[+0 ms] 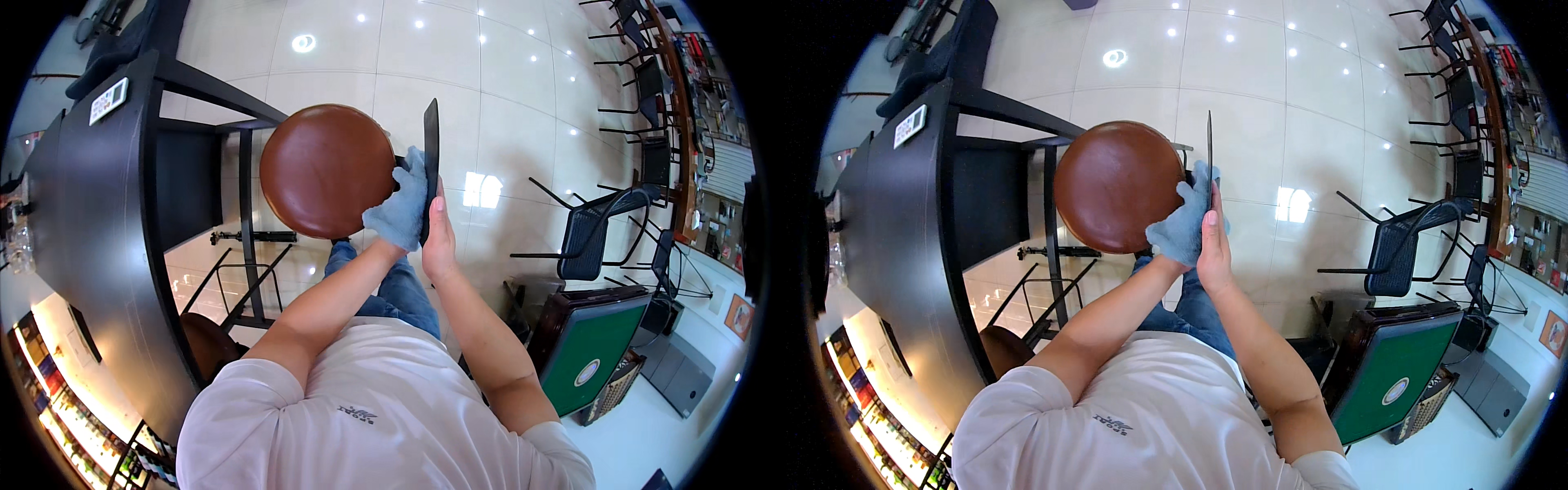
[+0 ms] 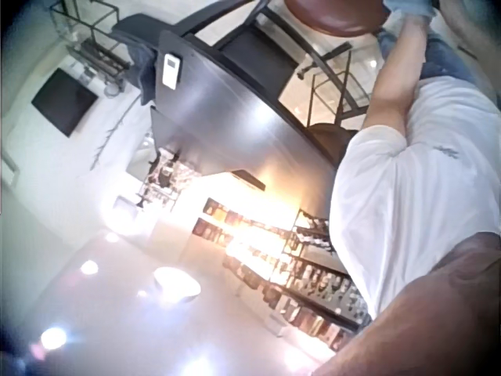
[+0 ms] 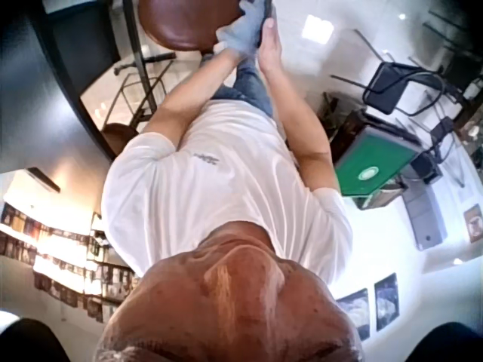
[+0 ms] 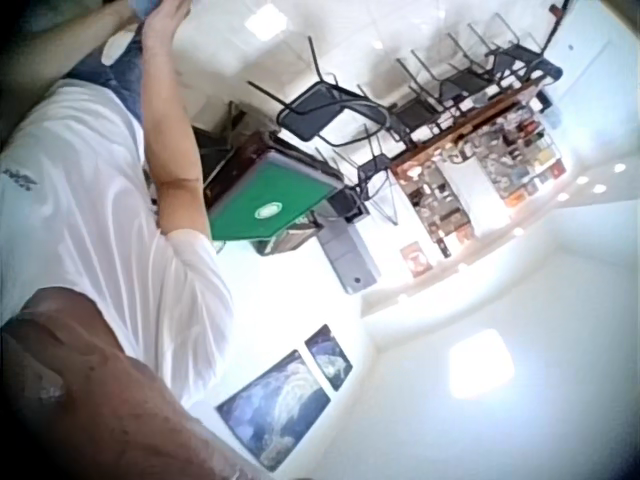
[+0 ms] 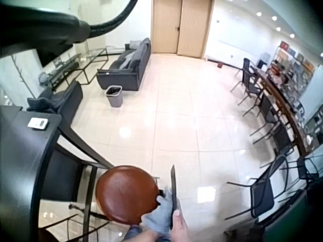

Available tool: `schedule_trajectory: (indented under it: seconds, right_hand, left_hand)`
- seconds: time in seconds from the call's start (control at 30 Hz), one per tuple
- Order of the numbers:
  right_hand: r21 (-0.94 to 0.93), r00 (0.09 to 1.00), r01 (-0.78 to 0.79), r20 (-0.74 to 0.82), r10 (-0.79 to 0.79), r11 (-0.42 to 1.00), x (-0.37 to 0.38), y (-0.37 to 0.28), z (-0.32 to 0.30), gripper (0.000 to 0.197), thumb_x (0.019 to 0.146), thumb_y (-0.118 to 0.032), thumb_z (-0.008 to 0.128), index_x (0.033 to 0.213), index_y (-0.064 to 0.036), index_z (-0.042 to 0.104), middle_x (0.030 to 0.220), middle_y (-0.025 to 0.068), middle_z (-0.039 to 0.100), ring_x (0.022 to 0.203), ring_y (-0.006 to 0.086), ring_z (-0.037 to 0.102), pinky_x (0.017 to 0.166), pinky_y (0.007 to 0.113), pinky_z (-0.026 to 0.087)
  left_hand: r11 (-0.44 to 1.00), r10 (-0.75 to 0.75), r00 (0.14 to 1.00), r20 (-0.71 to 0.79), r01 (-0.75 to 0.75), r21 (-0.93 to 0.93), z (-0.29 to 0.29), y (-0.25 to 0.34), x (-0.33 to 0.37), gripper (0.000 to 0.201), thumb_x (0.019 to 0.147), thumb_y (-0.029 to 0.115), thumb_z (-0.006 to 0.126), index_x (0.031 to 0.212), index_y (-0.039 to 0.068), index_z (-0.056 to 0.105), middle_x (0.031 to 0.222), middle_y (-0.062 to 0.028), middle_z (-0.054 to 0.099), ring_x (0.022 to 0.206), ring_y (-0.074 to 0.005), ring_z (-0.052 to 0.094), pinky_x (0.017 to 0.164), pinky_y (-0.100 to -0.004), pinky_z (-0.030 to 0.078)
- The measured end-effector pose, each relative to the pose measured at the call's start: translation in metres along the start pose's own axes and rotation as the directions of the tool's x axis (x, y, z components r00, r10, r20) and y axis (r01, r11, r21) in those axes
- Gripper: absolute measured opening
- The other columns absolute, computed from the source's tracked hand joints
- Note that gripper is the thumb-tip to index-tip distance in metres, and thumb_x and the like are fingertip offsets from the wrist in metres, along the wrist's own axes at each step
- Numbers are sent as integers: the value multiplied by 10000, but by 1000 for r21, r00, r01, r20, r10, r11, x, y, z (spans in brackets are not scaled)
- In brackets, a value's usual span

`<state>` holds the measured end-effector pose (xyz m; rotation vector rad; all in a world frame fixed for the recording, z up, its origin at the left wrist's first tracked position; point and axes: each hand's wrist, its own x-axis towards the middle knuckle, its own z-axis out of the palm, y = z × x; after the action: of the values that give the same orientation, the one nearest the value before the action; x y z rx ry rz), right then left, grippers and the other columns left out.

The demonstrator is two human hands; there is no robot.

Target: The person wipes down the seat and legs of several bar stools using a cloth.

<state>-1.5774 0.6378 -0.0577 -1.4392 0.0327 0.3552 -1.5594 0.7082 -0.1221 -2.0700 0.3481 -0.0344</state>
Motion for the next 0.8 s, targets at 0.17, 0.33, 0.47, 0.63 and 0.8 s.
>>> schedule_trajectory:
  seconds: [0.17, 0.33, 0.47, 0.63, 0.8]
  right_hand:
    - [223, 998, -47, -22, 53, 974, -3, 2, 4, 698, 1091, -508, 234, 1596, -28, 193, 1626, 112, 280, 1499, 234, 247, 1227, 351, 180]
    - [224, 980, -190, -14, 198, 956, -4, 0, -7, 760, 1075, -556, 243, 1595, -8, 158, 1644, 135, 231, 1519, 251, 206, 1235, 362, 152]
    - [32, 987, -113, -110, 116, 993, -13, -22, -5, 734, 1062, -545, 333, 1582, -35, 243, 1615, 115, 317, 1490, 254, 291, 1216, 401, 202]
    - [559, 937, 177, -348, 36, 810, -23, -67, -18, 569, 1068, -413, 367, 1483, -26, 407, 1513, 133, 451, 1349, 241, 476, 1132, 412, 362]
    - [965, 982, 10, 39, -184, 261, -26, -99, -20, 592, 1049, -454, 392, 1489, -58, 389, 1459, 103, 512, 1315, 263, 507, 1103, 415, 404]
  left_hand:
    - [992, -71, 982, 174, 51, 117, -26, -19, -17, 670, 1013, 286, 397, 1566, -43, 212, 1562, -195, 337, 1464, -296, 336, 1123, -398, 357]
    - [981, -29, 996, -81, 13, -192, -17, -55, -14, 572, 972, 259, 439, 1463, -21, 354, 1421, -191, 430, 1332, -290, 416, 998, -396, 416]
    - [-200, -184, 982, -28, -66, -978, 38, -56, 35, 465, 923, 216, 512, 1339, 8, 504, 1256, -150, 544, 1160, -224, 529, 843, -359, 496]
    - [406, 492, 832, -256, -480, -778, -117, -257, 19, 408, 921, 248, 552, 1260, 21, 564, 1278, -178, 598, 1204, -255, 581, 987, -405, 492]
    - [234, -142, 631, -763, -727, -645, -94, -193, 3, 527, 881, 274, 580, 1339, 16, 543, 1387, -233, 552, 1375, -346, 475, 1186, -517, 284]
